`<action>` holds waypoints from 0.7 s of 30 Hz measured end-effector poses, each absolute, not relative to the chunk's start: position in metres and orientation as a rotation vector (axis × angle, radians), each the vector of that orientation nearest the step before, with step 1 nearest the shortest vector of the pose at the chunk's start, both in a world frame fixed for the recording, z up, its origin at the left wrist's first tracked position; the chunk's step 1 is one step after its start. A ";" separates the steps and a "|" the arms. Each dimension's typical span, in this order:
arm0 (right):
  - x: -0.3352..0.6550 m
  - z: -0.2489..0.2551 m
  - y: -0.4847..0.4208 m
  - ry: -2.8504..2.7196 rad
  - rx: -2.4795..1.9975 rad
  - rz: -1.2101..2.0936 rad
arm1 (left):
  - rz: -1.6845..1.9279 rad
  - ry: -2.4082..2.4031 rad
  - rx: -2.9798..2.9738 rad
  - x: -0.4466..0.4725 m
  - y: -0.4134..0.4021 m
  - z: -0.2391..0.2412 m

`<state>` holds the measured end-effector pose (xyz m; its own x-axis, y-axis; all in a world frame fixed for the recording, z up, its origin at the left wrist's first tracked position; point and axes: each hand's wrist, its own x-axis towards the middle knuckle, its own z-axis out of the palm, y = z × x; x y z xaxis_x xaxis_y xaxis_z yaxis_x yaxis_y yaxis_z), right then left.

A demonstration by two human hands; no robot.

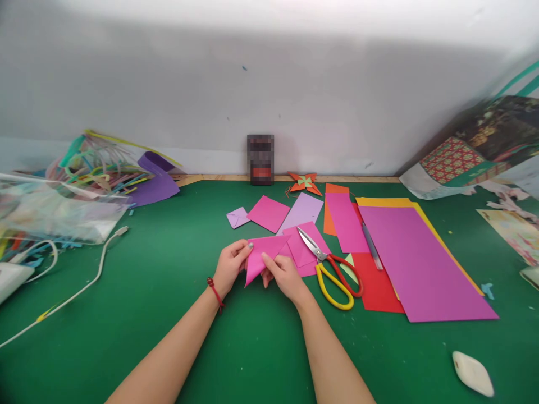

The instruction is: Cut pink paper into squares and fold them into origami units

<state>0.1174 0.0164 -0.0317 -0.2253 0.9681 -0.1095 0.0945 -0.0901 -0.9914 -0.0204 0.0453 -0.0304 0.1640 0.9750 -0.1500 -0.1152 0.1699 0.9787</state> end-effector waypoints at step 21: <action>0.108 -0.033 0.010 -1.402 -1.278 1.397 | 1.111 1.155 1.097 -0.022 0.044 -0.031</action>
<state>0.1079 0.0099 -0.0334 -0.2051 0.9703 -0.1280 0.1316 -0.1022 -0.9860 -0.0218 0.0443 -0.0306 0.0720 0.9909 -0.1137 -0.0750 0.1190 0.9901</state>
